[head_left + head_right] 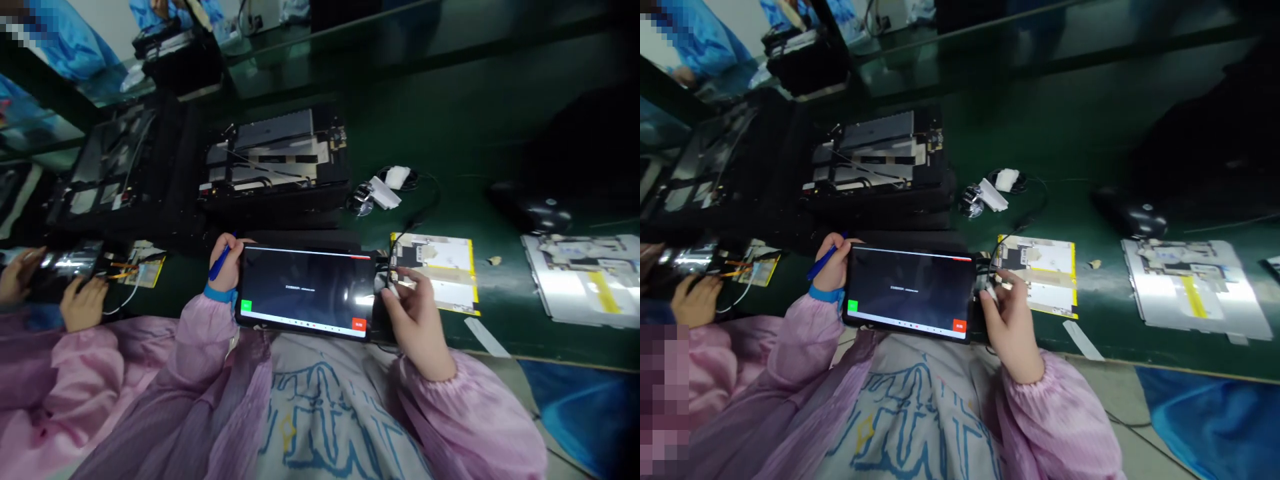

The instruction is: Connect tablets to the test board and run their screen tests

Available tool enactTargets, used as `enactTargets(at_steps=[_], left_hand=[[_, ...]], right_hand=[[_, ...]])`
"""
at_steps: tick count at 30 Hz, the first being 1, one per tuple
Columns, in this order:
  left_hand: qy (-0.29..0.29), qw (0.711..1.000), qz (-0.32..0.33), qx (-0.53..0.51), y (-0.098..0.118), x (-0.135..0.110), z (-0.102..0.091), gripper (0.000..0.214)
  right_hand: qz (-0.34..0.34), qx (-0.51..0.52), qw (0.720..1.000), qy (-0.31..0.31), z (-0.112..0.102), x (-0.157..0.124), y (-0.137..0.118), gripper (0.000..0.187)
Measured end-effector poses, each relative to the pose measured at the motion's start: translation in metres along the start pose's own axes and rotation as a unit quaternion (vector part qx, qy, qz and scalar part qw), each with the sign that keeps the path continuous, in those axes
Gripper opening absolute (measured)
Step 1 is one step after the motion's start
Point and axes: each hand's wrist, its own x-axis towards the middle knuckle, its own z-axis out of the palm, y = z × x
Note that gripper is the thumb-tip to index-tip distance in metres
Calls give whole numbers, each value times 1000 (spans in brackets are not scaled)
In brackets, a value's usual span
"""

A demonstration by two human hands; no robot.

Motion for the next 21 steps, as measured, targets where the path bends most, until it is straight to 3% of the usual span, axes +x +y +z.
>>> enactTargets(at_steps=[3,6,13,21], left_hand=[[-6,1000,-9,-17,-2,-2,-2,33],[-11,1000,-12,-19,-4,-2,-4,33],[-17,1000,-18,-19,-7,-2,-8,33],[-14,1000,-18,-17,-5,-3,-7,31]], right_hand=[[-14,-67,997,24,-6,-6,-7,30],[-60,-159,985,-19,-11,-8,-12,17],[-137,-240,959,-63,-16,-5,-6,23],[-206,-287,933,-72,-18,-4,-1,24]])
